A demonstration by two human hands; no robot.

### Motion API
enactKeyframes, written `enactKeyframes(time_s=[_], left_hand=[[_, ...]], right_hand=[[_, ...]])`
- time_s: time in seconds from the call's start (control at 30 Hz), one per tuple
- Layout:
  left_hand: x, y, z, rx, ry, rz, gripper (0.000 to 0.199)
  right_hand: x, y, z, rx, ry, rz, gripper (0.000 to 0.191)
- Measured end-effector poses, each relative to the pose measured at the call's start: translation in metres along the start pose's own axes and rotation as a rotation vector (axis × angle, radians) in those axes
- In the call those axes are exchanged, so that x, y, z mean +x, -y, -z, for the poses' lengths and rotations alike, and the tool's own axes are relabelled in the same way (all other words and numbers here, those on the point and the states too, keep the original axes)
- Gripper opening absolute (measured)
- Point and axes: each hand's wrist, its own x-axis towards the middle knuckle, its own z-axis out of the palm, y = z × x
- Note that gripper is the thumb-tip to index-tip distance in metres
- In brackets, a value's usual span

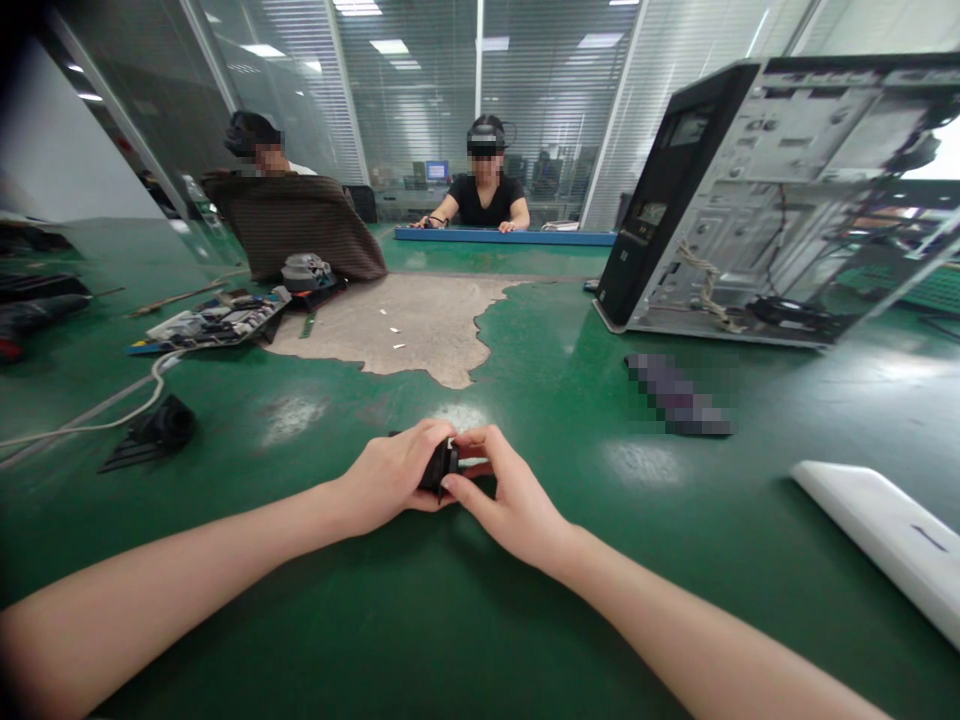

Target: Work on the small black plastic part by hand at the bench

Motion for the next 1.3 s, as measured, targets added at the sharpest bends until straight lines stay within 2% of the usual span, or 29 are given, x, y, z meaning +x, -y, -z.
enactKeyframes(time_s=[0.13, 0.33, 0.5, 0.8, 1.0, 1.1, 1.2, 1.3], left_hand=[[-0.0003, -0.0005, 0.0015, -0.013, 0.008, 0.011, 0.057], [-0.0003, -0.0003, 0.002, -0.03, 0.02, 0.009, 0.058], [-0.0004, 0.001, -0.0009, -0.035, -0.016, 0.004, 0.057], [-0.0004, 0.0005, -0.0001, -0.014, 0.012, 0.027, 0.058], [-0.0002, -0.0005, 0.0025, -0.027, 0.03, 0.013, 0.058], [-0.0006, -0.0002, 0.0025, -0.027, 0.024, 0.011, 0.057], [-0.0007, 0.0001, 0.0012, -0.027, 0.015, 0.018, 0.057], [-0.0004, 0.0001, 0.0, -0.023, 0.017, 0.018, 0.056]], right_hand=[[0.0005, 0.0033, 0.0004, 0.041, 0.059, -0.067, 0.026], [-0.0029, 0.0013, 0.0008, -0.045, 0.03, 0.069, 0.028], [-0.0021, -0.0014, 0.0002, -0.06, 0.008, 0.096, 0.02], [-0.0032, -0.0013, 0.0011, -0.036, 0.04, -0.019, 0.027], [-0.0054, 0.0008, 0.0028, -0.118, 0.033, 0.111, 0.027], [-0.0053, 0.0015, 0.0035, -0.198, 0.006, 0.161, 0.019], [-0.0041, -0.0004, 0.0023, -0.134, -0.006, 0.137, 0.016], [-0.0025, -0.0021, 0.0003, -0.03, 0.002, 0.067, 0.026]])
